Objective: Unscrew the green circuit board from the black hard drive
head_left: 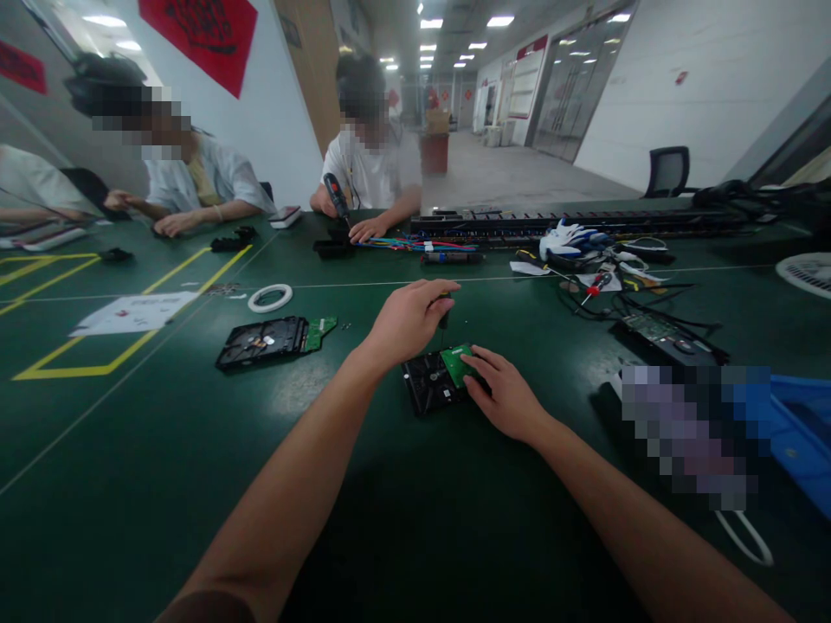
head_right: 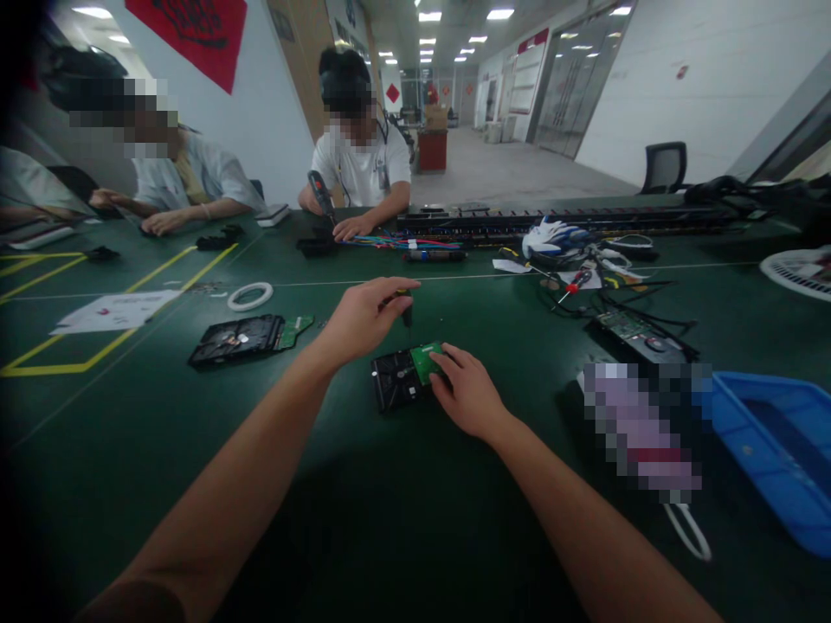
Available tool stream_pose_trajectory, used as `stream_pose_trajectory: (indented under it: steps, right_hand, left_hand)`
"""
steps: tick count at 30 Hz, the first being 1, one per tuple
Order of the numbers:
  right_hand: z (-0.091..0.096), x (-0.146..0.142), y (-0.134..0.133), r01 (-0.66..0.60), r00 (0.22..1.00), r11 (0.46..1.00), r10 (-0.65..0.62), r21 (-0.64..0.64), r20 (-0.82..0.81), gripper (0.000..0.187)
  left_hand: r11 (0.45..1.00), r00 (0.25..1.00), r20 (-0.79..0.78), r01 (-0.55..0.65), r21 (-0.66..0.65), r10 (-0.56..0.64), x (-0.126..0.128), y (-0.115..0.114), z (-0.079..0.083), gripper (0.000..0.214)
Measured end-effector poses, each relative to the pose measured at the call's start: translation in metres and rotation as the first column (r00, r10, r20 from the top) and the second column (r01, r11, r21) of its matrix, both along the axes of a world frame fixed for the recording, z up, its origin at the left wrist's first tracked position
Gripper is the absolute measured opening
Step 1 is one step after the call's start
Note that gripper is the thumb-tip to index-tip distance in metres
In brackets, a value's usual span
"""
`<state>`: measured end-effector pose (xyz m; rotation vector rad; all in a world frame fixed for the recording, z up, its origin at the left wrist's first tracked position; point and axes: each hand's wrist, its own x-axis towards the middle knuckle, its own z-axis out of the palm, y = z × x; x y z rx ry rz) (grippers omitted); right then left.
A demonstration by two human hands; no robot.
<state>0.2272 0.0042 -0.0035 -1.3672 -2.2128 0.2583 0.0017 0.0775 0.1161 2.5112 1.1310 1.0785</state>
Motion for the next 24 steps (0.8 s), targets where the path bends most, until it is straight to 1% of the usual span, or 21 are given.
stream_pose_trajectory:
  steps: [7,16,24]
  right_hand:
    - [0.0021,-0.0009,-0.0011,0.000,1.000,1.000,0.000,0.007,-0.015,0.044]
    - [0.0003,-0.0001,-0.0004,0.005,1.000,1.000,-0.005,0.002,-0.010,0.045]
    - [0.0013,-0.0009,-0.0005,0.000,1.000,1.000,0.000,0.004,-0.004,0.045]
  left_hand:
    - [0.997,0.998,-0.018,0.052,-0.052,-0.053,-0.0031,0.0012,-0.0003,0.044]
    - [1.000,1.000,-0.011,-0.003,-0.026,0.002,-0.0021,0.0014,-0.0006,0.034]
    - [1.000,1.000,-0.019,0.011,-0.027,-0.012,-0.0032,0.0008,0.0002,0.039]
